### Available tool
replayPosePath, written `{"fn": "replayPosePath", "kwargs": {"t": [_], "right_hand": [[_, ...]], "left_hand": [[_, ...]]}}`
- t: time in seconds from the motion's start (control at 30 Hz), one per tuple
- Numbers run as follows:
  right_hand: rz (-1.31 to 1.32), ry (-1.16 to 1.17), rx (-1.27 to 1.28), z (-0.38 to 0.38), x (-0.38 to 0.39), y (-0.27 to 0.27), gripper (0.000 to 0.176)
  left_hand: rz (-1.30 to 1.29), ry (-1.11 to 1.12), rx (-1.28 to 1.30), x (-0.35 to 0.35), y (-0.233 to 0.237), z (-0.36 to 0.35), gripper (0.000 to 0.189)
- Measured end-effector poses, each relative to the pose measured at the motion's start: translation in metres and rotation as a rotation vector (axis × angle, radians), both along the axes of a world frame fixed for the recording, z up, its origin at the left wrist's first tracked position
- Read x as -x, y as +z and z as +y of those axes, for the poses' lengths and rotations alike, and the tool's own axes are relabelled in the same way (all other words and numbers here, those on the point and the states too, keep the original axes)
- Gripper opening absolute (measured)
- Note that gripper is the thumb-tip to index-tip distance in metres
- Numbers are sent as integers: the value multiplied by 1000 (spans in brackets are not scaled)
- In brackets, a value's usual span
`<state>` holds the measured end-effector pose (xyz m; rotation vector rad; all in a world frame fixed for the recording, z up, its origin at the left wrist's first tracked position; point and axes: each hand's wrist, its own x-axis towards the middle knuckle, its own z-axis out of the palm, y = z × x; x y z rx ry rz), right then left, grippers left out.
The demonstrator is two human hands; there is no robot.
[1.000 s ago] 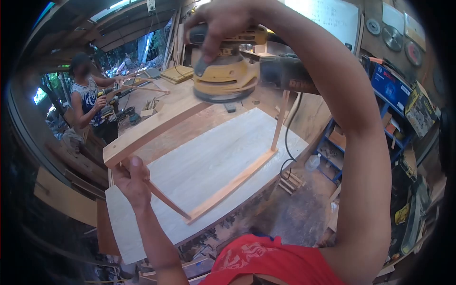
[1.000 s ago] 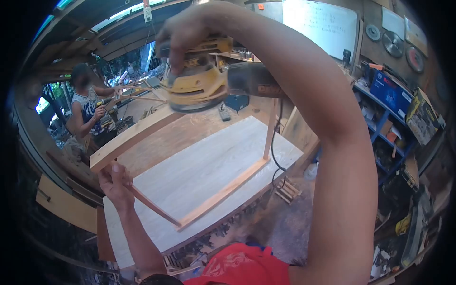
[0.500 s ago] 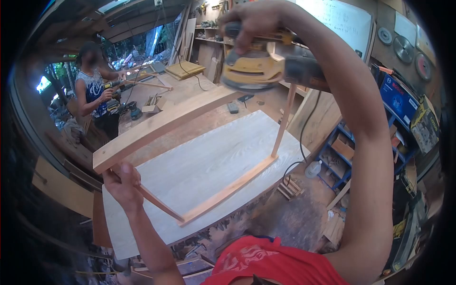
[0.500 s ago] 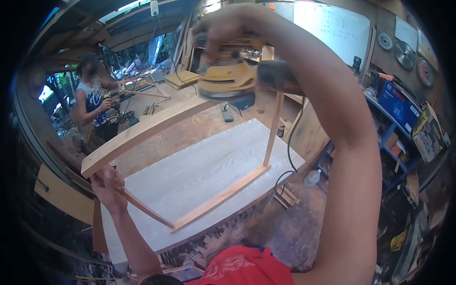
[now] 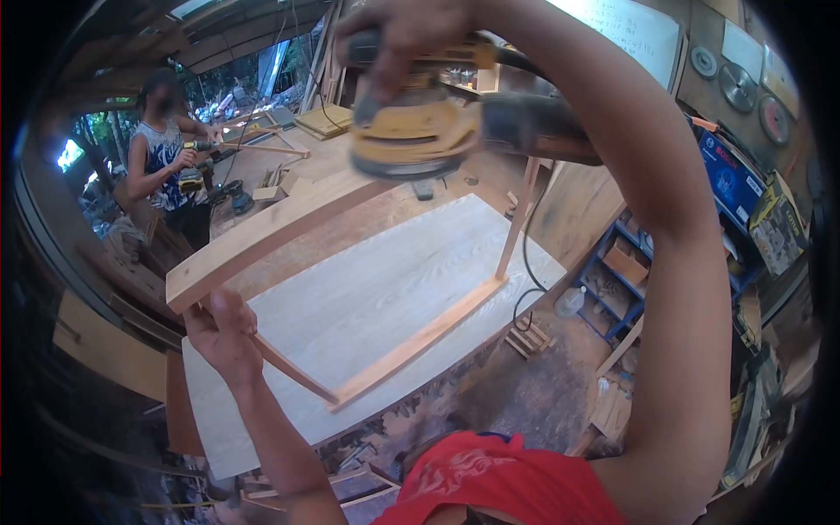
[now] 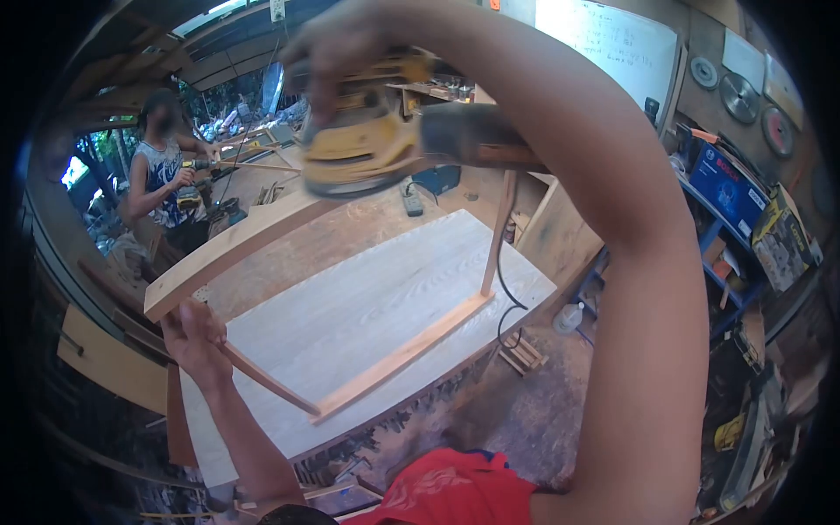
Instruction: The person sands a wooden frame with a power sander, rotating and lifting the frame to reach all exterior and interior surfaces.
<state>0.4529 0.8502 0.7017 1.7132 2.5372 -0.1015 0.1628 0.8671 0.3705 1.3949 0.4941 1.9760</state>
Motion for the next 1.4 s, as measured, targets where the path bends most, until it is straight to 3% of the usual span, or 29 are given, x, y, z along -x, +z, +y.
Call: {"fn": "replayPosePath", "kwargs": {"t": [0.07,0.2,0.27,0.4,0.47,0.73,0.8,0.87,1.1,1.2,1.27,1.3,1.37,1.4], "right_hand": [[61,-176,-93,-1,-25,-17,91],[-60,-165,-157,16,-87,-18,90],[-153,-272,-299,21,-113,-21,85],[34,-297,-252,25,-154,-32,75],[76,-425,-228,30,-167,-32,72],[32,-510,-244,37,-221,-30,70],[45,-527,-232,42,-236,-32,70],[-15,-499,-273,46,-249,-31,69],[-1,-513,-267,23,-229,-32,70],[3,-423,-275,24,-226,-32,71],[-4,-221,-494,30,-212,-40,63],[4,-204,-485,27,-197,-35,63],[6,-122,-175,-12,-130,-13,81],[11,-95,-174,-15,-113,-16,81]], "left_hand": [[-4,17,53,-1,-1,-2,31],[41,51,8,-5,0,-8,35],[32,83,16,-2,-1,-4,40],[44,101,14,2,-7,-3,44],[51,102,13,0,-5,-6,45],[47,176,43,7,-12,0,45],[70,154,50,15,-18,6,57],[74,171,44,12,-16,4,54],[74,147,-2,16,-16,10,46],[67,113,-10,10,-10,6,44],[59,101,3,7,-8,5,43],[59,84,-11,9,-10,9,44],[59,37,-38,16,-14,14,46],[62,64,-36,16,-14,13,46]]}}
